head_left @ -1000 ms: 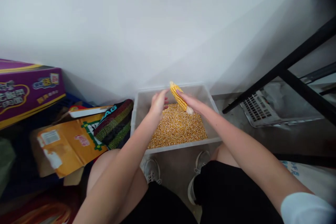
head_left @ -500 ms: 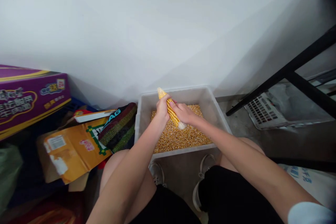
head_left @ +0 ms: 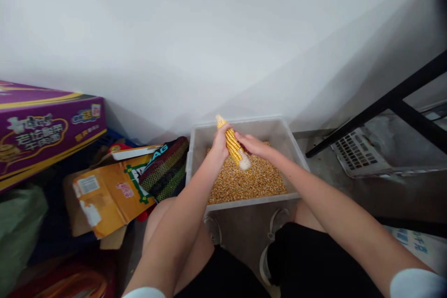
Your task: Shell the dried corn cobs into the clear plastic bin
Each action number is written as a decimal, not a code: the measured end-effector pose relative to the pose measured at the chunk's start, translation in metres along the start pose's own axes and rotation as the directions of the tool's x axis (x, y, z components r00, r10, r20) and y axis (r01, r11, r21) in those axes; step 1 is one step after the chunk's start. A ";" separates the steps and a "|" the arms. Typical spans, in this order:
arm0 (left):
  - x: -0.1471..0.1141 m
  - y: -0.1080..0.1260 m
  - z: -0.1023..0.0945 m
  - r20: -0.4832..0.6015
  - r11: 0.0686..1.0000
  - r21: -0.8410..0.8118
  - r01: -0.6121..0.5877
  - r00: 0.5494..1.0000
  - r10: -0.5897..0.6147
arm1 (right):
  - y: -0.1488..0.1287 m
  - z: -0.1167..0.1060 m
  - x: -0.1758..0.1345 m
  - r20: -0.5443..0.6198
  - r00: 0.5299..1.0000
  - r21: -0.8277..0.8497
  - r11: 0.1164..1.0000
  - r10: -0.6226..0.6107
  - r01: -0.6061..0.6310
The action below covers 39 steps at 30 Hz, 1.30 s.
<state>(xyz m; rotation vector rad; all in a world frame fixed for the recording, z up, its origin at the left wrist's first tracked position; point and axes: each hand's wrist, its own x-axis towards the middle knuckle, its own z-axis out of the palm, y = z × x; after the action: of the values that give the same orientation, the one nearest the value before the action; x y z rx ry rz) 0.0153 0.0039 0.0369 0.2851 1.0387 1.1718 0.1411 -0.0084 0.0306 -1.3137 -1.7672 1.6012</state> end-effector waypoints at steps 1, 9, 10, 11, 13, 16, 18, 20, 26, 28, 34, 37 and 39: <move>0.001 -0.001 0.001 -0.017 0.999 -0.015 -0.036 0.999 0.035 | 0.001 -0.002 0.002 -0.004 0.998 0.032 0.998 0.055 -0.055; 0.010 -0.012 0.006 -0.166 0.986 0.003 -0.167 0.972 0.165 | -0.007 0.011 -0.001 -0.231 0.973 -0.282 0.957 -0.002 -0.065; 0.011 -0.012 0.007 -0.136 0.990 0.000 -0.144 0.980 0.142 | -0.008 0.013 -0.002 -0.258 0.965 -0.317 0.947 -0.034 -0.051; 0.011 -0.011 0.007 -0.106 0.993 -0.006 -0.122 0.987 0.120 | -0.008 0.014 -0.002 -0.266 0.962 -0.340 0.940 -0.068 -0.027; 0.010 -0.007 0.007 -0.054 0.996 -0.024 -0.086 0.995 0.085 | -0.006 0.013 -0.001 -0.232 0.965 -0.345 0.938 -0.124 0.037; 0.008 0.000 0.006 0.049 0.997 -0.065 -0.030 0.998 0.033 | 0.001 0.003 0.004 -0.173 0.974 -0.243 0.965 -0.145 0.100; 0.006 0.005 0.005 0.088 0.997 -0.075 -0.005 0.996 0.012 | 0.007 -0.005 0.010 -0.140 0.983 -0.153 0.983 -0.119 0.097; 0.005 0.010 0.005 0.045 0.997 -0.068 -0.035 0.998 0.038 | 0.012 -0.013 0.016 -0.142 0.987 -0.115 0.992 -0.075 0.059; 0.003 0.014 0.007 -0.264 0.967 -0.022 -0.254 0.934 0.239 | 0.005 -0.011 0.013 -0.310 0.951 -0.155 0.986 0.016 -0.067; 0.006 0.009 0.007 -0.351 0.956 -0.004 -0.293 0.895 0.273 | -0.002 0.000 0.008 -0.274 0.962 -0.231 0.970 0.012 -0.078; 0.015 0.000 0.004 -0.424 0.945 0.037 -0.326 0.851 0.310 | -0.012 0.023 0.004 -0.321 0.946 -0.473 0.873 -0.051 -0.114; 0.015 0.003 0.000 -0.419 0.941 0.055 -0.333 0.848 0.325 | -0.013 0.020 0.005 -0.233 0.963 -0.513 0.859 -0.133 -0.006; 0.014 0.005 -0.002 -0.416 0.939 0.079 -0.335 0.845 0.336 | -0.013 0.017 0.006 -0.183 0.967 -0.518 0.853 -0.179 0.060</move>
<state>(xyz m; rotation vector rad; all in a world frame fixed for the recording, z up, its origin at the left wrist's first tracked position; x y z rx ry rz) 0.0108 0.0168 0.0317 0.2233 1.4104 1.5972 0.1199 -0.0114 0.0367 -1.4996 -2.1582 0.8930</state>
